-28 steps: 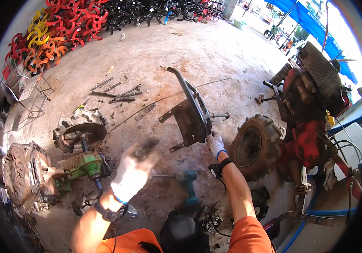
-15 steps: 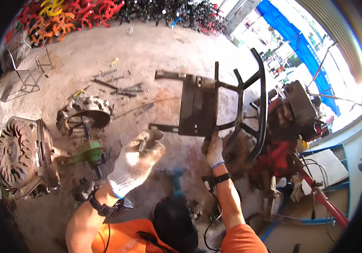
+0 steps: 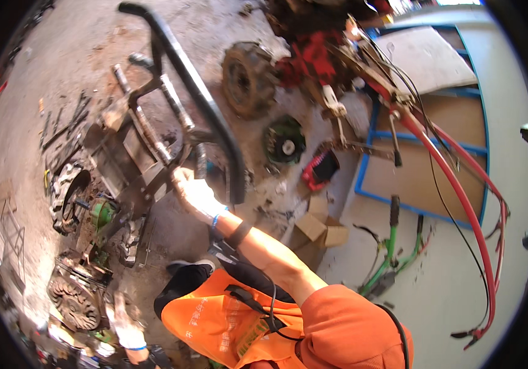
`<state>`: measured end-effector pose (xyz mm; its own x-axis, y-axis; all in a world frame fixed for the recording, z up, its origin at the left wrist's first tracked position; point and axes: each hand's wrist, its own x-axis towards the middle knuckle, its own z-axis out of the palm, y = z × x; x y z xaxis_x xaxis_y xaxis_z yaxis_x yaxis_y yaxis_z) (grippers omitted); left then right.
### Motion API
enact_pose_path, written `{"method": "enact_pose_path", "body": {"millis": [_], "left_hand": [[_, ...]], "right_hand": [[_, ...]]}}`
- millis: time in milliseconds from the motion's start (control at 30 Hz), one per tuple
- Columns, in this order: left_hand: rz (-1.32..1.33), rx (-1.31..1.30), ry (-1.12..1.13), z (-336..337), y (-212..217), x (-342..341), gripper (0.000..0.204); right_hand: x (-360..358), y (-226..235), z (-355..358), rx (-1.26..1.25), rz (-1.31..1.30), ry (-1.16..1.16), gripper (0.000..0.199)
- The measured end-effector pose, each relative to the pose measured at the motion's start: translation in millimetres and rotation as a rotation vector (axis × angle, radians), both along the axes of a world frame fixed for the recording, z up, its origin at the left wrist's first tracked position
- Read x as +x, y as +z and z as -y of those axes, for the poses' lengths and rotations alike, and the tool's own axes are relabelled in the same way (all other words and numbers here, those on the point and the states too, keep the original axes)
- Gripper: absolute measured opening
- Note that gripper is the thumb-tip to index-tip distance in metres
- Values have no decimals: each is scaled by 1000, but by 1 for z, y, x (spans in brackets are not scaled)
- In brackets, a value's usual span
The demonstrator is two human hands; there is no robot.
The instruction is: The person uses a cordless impact wrench to remove bolts from a small engine mounted on a stand, then detaches the handlebar assembly and sets it aside. They continue to remove bolts and separate engine components by hand, placing parts on the floor.
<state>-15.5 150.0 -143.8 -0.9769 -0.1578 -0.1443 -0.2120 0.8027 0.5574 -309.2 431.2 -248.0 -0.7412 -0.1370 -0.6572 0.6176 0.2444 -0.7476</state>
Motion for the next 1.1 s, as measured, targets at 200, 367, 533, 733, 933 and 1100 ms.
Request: {"method": "enact_pose_path", "body": {"millis": [200, 367, 533, 733, 933, 1100], "left_hand": [[444, 872, 896, -29, 11, -3, 34], [556, 909, 678, -23, 37, -16, 36], [619, 976, 593, -23, 42, -27, 39], [664, 1025, 460, -60, 51, -56, 45], [785, 911, 397, -102, 40, -70, 42], [851, 872, 345, -115, 15, -63, 38]], "right_hand": [[67, 23, -32, 115, -135, -77, 42], [143, 60, -68, 317, -60, -158, 48], [202, 85, -99, 436, 124, -263, 48], [275, 69, -145, 598, 194, -368, 39], [398, -13, -207, 770, 174, -262, 26], [508, -98, -273, 88, 20, -1075, 22]]}}
